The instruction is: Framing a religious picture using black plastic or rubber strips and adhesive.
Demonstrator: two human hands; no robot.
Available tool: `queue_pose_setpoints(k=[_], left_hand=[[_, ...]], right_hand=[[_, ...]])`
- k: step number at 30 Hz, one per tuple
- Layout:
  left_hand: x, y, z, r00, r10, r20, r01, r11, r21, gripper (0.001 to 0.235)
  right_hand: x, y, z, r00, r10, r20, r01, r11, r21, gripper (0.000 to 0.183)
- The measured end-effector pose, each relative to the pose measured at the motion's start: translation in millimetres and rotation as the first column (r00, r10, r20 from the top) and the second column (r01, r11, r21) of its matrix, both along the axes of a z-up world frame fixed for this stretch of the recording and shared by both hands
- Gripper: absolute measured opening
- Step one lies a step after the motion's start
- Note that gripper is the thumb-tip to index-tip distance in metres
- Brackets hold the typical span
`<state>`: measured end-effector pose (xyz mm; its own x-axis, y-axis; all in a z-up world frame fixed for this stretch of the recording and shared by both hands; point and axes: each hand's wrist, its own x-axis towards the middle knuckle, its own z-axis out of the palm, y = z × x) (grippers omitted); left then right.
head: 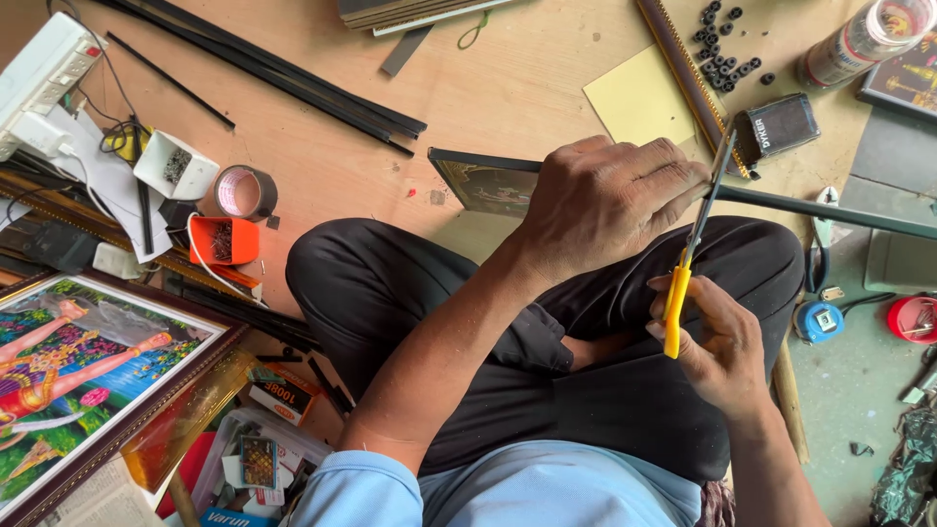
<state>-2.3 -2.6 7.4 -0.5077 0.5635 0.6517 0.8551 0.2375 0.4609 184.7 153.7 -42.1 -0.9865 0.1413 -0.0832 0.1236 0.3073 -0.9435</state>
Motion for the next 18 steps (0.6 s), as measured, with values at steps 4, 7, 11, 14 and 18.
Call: queue_pose_setpoints(k=[4,7,11,14,18], left_hand=[[0.5,-3.9,4.0,0.999,-0.029,0.016,0.030,0.998,-0.046,0.014],[0.7,-3.3,-0.3,0.999,-0.030,0.030,0.031,0.999,-0.033,0.012],[0.1,0.8,-5.6,0.999,-0.032,0.023,0.033,0.998,-0.050,0.018],[1.4,0.5,-3.0,0.998,-0.030,0.059,0.035,0.996,-0.076,0.022],[4.3,-0.3,-4.5,0.995,-0.008,0.102,0.017,0.996,-0.086,0.036]], right_hand=[[6.2,1.4,-14.8,0.996,-0.064,-0.068,0.062,0.998,-0.032,0.026],[-8.2,-1.6,2.4,0.980,-0.167,-0.106,0.188,0.952,0.240,0.028],[-37.7,29.1,-14.5,0.974,-0.225,-0.035,0.223,0.909,0.352,0.029],[-67.4,58.9,-52.2,0.989,-0.145,0.035,0.095,0.794,0.601,0.028],[-111.3,98.7,-121.5,0.999,-0.036,-0.008,0.030,0.695,0.718,0.027]])
